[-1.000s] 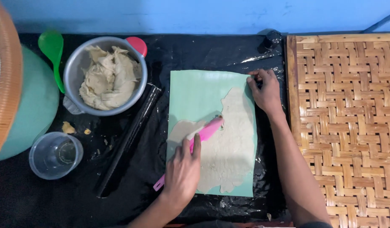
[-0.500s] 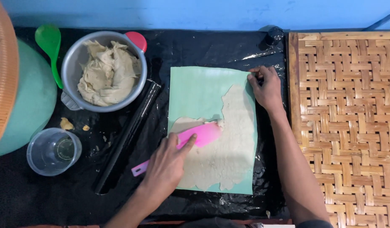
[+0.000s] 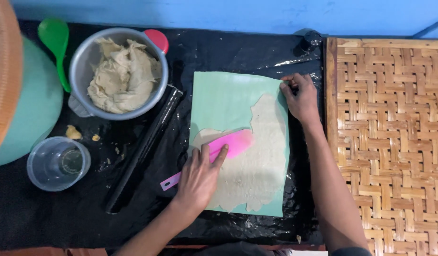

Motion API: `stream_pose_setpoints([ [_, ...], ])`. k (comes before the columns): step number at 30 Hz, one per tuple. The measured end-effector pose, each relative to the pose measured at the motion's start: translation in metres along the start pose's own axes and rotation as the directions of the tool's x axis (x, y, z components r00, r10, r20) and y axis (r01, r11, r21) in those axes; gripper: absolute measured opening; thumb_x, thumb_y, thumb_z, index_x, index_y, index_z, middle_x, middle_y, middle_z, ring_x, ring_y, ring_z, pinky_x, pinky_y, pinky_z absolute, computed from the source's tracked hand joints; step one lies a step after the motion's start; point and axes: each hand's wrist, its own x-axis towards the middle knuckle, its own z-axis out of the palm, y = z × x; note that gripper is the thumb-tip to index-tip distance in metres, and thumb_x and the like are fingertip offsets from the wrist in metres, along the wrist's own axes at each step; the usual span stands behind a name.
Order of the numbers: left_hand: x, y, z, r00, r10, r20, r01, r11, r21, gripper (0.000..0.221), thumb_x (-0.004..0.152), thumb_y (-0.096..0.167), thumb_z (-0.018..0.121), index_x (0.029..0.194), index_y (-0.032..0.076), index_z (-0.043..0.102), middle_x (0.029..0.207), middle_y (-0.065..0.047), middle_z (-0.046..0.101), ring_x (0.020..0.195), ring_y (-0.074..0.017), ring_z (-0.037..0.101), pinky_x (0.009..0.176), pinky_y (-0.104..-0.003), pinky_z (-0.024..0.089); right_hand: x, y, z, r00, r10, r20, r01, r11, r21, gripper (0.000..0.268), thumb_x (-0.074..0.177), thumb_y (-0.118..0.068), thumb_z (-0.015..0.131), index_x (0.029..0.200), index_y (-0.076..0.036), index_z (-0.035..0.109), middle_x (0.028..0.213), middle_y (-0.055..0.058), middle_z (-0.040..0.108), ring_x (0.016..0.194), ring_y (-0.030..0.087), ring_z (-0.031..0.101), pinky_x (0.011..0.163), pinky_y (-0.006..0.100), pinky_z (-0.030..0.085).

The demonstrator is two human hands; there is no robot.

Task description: Spread and flatten dough onto a green mat using a spatula and rolling pin.

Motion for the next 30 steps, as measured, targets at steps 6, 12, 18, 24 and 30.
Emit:
stream_pose_setpoints([
  [6, -0.011, -0.022, -0.075, 0.961, -0.256, -0.103, 0.192, 0.889, -0.416, 0.064, 0.091, -0.002, 0.061, 0.148, 0.026, 0.057, 0.108, -0.014, 0.058, 0.086, -0.0268, 0.064, 0.071, -0.04, 0.057, 0.005, 0.015, 0.0, 0.999, -0.008, 0.044, 0.008, 1.0, 0.006, 0.016, 0.096, -0.015, 0.076, 0.109, -0.006, 0.074, 0.097, 0.011, 0.059, 0.082, 0.022, 0.06, 0.077, 0.034, 0.051],
  [12, -0.008, -0.105, -0.098, 0.772, -0.327, -0.546, 0.293, 0.944, -0.151, 0.059, 0.087, 0.001, 0.067, 0.145, 0.01, 0.063, 0.108, -0.019, 0.056, 0.102, -0.0346, 0.059, 0.089, -0.045, 0.051, 0.01, 0.016, -0.005, 0.993, -0.05, 0.106, 0.039, 0.994, 0.097, 0.016, 0.099, -0.016, 0.072, 0.11, -0.004, 0.071, 0.09, 0.006, 0.063, 0.079, 0.015, 0.058, 0.073, 0.031, 0.049],
  [18, 0.006, -0.134, -0.087, 0.681, -0.239, -0.692, 0.385, 0.921, 0.061, 0.054, 0.082, 0.007, 0.072, 0.136, 0.008, 0.069, 0.111, -0.018, 0.058, 0.108, -0.0364, 0.057, 0.089, -0.047, 0.049, 0.009, 0.003, -0.007, 0.98, 0.006, 0.2, -0.032, 0.991, 0.129, 0.019, 0.102, -0.013, 0.065, 0.118, -0.006, 0.072, 0.082, 0.003, 0.066, 0.073, 0.01, 0.056, 0.067, 0.028, 0.048],
  [24, -0.035, -0.092, -0.067, 0.651, -0.398, -0.647, 0.343, 0.914, -0.217, 0.027, 0.102, 0.019, 0.071, 0.121, 0.001, 0.066, 0.113, -0.016, 0.059, 0.109, -0.0327, 0.059, 0.096, -0.047, 0.049, 0.005, -0.002, -0.005, 0.98, -0.017, 0.197, 0.012, 0.999, 0.03, 0.021, 0.101, -0.011, 0.065, 0.119, -0.009, 0.075, 0.085, 0.007, 0.069, 0.074, 0.013, 0.06, 0.067, 0.03, 0.049],
  [30, -0.06, -0.091, -0.022, 0.729, -0.533, -0.429, 0.516, 0.84, -0.167, 0.059, 0.085, 0.026, 0.076, 0.134, -0.001, 0.058, 0.112, -0.024, 0.059, 0.101, -0.0397, 0.06, 0.086, -0.051, 0.049, -0.001, -0.028, 0.002, 0.981, -0.112, 0.156, 0.114, 0.994, -0.005, 0.021, 0.099, -0.009, 0.067, 0.117, -0.009, 0.078, 0.094, 0.011, 0.068, 0.079, 0.018, 0.065, 0.07, 0.033, 0.052],
])
